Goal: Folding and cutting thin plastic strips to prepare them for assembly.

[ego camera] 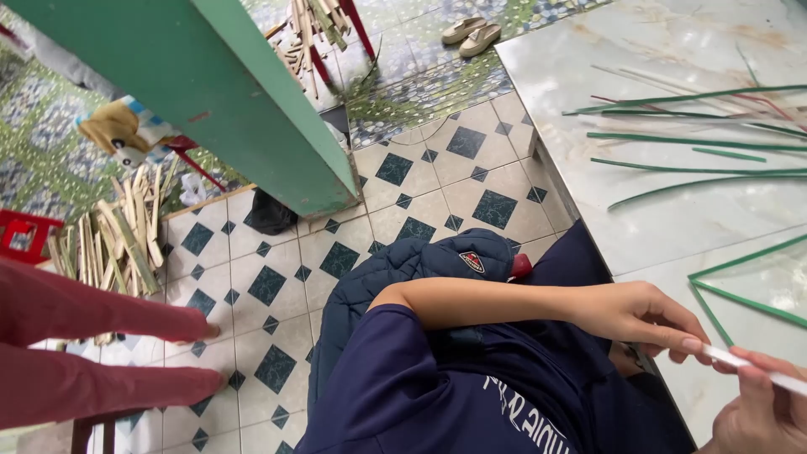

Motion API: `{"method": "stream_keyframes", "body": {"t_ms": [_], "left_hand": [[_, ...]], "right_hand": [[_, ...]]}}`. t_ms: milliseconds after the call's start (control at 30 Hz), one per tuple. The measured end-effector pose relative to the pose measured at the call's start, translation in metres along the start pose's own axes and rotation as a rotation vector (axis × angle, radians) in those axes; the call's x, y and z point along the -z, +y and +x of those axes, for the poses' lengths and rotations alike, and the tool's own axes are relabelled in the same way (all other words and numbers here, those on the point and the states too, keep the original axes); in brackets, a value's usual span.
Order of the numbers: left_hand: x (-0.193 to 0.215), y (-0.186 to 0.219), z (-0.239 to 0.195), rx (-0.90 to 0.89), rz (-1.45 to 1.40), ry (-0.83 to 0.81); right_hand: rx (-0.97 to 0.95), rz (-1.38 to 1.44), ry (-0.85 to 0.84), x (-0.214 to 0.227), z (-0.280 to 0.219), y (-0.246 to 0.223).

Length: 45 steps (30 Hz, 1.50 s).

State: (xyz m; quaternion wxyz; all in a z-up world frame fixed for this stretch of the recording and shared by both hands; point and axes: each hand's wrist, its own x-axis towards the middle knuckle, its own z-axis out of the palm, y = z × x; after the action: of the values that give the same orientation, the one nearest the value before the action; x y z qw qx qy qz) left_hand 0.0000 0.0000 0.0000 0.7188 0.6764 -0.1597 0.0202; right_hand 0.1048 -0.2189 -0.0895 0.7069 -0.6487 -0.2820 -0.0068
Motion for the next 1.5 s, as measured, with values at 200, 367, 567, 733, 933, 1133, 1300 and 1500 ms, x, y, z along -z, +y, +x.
{"method": "stream_keyframes", "body": {"t_ms": [200,367,567,733,933,1133,1300,1500], "left_hand": [[-0.007,-0.019,0.004,-0.152,0.394,0.178],[-0.006,-0.021,0.020,-0.115,0.392,0.171],[-0.011,-0.017,0.032,-0.012,0.308,0.194],[-0.016,-0.033,0.035,0.117,0.048,0.217],[-0.019,-0.040,0.030,0.226,-0.314,0.147],[-0.021,-0.026,0.029,0.201,-0.249,0.118],[-0.020,-0.024,0.027,-0.099,0.465,0.126],[-0.018,-0.031,0.025,-0.199,0.556,0.128]], "right_hand": [[0.064,-0.161,-0.016,-0.028,0.017,-0.048],[0.015,0.001,0.093,-0.044,0.030,-0.051],[-0.066,0.129,0.076,-0.038,0.040,-0.055],[-0.124,0.225,0.050,-0.030,0.041,-0.047],[-0.174,0.273,-0.014,-0.021,0.038,-0.056],[-0.093,0.176,0.007,-0.020,0.027,-0.061],[-0.039,0.021,0.039,-0.028,0.024,-0.065],[-0.050,-0.030,0.057,-0.037,0.023,-0.074]]}}
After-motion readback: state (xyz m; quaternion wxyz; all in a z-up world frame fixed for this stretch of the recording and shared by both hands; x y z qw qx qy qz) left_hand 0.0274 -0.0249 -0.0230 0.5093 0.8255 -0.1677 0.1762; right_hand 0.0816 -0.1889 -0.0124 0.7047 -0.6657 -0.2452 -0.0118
